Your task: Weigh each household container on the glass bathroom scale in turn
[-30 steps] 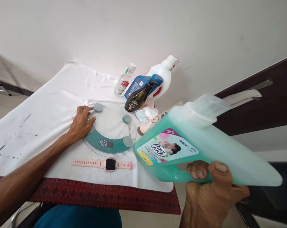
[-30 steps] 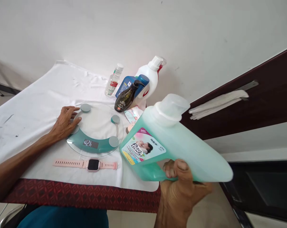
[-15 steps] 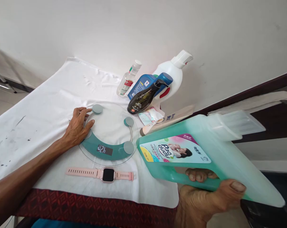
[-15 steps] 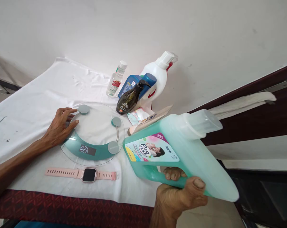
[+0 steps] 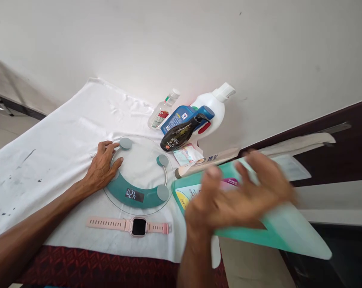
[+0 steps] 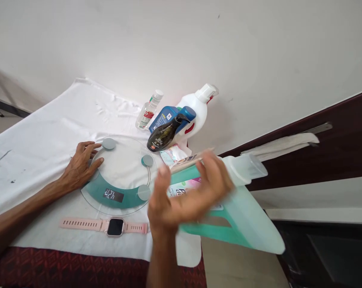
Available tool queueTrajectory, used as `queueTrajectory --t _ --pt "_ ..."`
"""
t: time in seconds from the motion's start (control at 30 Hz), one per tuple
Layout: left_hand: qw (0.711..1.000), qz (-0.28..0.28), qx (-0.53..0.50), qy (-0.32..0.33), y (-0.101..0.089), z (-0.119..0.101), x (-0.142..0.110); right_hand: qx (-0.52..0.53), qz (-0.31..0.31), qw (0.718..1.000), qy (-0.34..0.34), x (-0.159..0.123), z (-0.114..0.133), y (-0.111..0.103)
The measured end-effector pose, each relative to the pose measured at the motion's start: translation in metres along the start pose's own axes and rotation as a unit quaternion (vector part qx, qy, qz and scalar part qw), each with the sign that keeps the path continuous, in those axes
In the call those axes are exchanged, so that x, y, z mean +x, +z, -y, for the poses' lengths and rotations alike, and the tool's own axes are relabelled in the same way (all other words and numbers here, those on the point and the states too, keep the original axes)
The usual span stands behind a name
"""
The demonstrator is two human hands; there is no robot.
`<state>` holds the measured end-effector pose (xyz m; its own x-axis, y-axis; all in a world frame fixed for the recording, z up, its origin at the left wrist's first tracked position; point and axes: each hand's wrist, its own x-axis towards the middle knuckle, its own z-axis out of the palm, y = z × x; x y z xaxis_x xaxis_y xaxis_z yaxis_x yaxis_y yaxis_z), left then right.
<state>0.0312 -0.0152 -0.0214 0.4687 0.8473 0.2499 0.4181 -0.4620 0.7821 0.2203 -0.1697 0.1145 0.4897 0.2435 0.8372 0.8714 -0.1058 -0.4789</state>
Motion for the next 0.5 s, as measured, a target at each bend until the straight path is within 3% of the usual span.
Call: queueTrajectory --t 0.1,0.2,0.33,0.5 --pt "1.000 -0.003 -0.005 0.004 0.001 0.003 0.000 0.006 0.065 0.995 0.070 0.006 0.002 0.078" --pt "1.000 -0.011 -0.008 0.014 0.004 0.006 -0.001 -0.102 0.037 0.988 0.107 0.024 -0.025 0.128" --pt "0.999 -0.033 -0.014 0.024 0.010 0.008 -0.001 -0.088 0.020 0.978 0.187 0.055 -0.064 0.156" --pt "0.998 -0.038 -0.035 0.024 0.011 0.008 -0.003 -0.075 -0.004 0.956 0.283 0.066 -0.078 0.171"
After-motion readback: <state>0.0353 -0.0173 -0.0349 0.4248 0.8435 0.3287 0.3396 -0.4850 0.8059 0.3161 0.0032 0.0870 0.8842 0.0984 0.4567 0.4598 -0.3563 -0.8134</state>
